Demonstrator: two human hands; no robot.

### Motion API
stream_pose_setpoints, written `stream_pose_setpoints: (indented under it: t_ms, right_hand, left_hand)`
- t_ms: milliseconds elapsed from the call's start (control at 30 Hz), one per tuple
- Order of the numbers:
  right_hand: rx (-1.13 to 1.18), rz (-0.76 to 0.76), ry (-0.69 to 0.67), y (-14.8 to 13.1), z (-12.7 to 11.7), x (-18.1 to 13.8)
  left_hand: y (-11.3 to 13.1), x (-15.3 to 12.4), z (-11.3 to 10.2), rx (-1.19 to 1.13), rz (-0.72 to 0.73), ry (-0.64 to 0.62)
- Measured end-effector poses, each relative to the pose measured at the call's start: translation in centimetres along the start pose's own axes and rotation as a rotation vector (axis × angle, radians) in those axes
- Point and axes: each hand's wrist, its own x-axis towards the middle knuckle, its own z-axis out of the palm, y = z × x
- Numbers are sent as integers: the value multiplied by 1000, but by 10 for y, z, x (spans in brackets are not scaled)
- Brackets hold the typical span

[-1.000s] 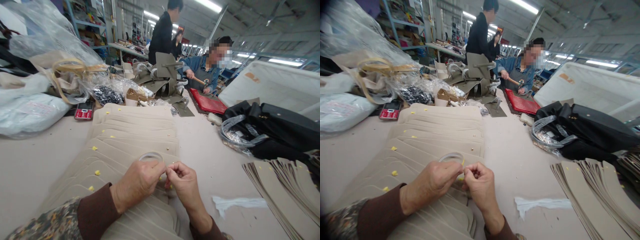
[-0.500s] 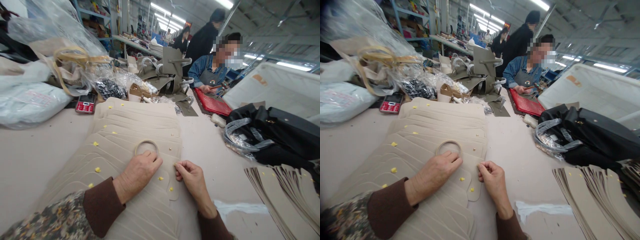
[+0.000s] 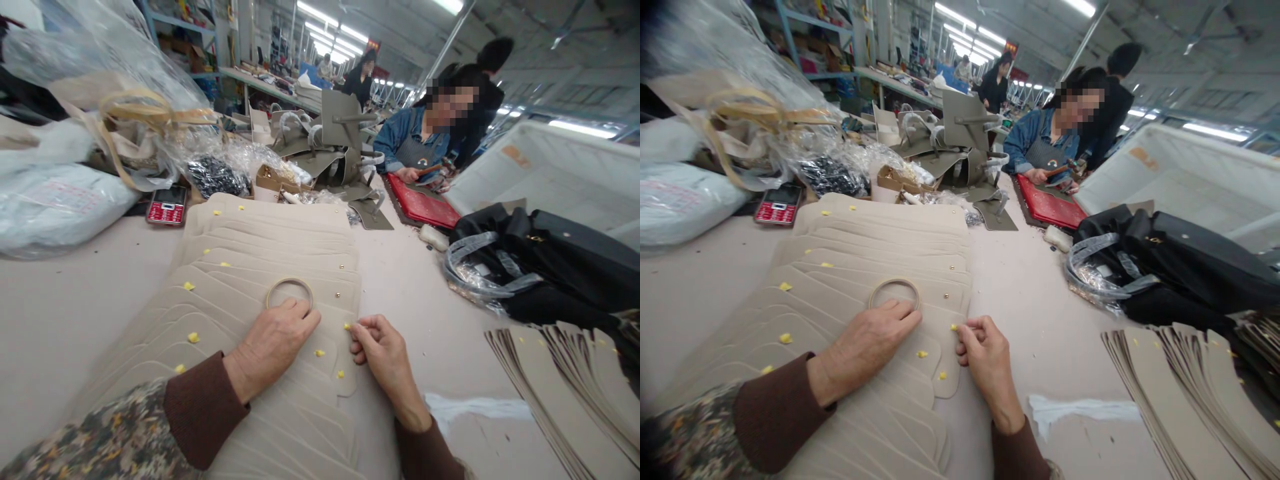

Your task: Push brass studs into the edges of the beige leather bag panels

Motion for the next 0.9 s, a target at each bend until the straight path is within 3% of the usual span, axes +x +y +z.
stream_pose_setpoints:
  t_ms: [100,367,500,633,900]
  right_hand:
    - [23,-58,-34,4,-2,-5]
    - [-351,-368,75,-8,11,-5]
    - [-418,-410,60,-12,12,-3]
    - [-429,-403,-110,-18,5,-10]
    - [-432,-211,-505,-29,-13,-21]
  left_hand:
    - [0,-1,-2,1,-2,-13]
    - [-5,0,-2,-11,17,26]
    - [-11,4,-6,52,-52,85]
    - [-14,4,-6,77,-67,75]
    - [-13,0,-8,44,-87,67]
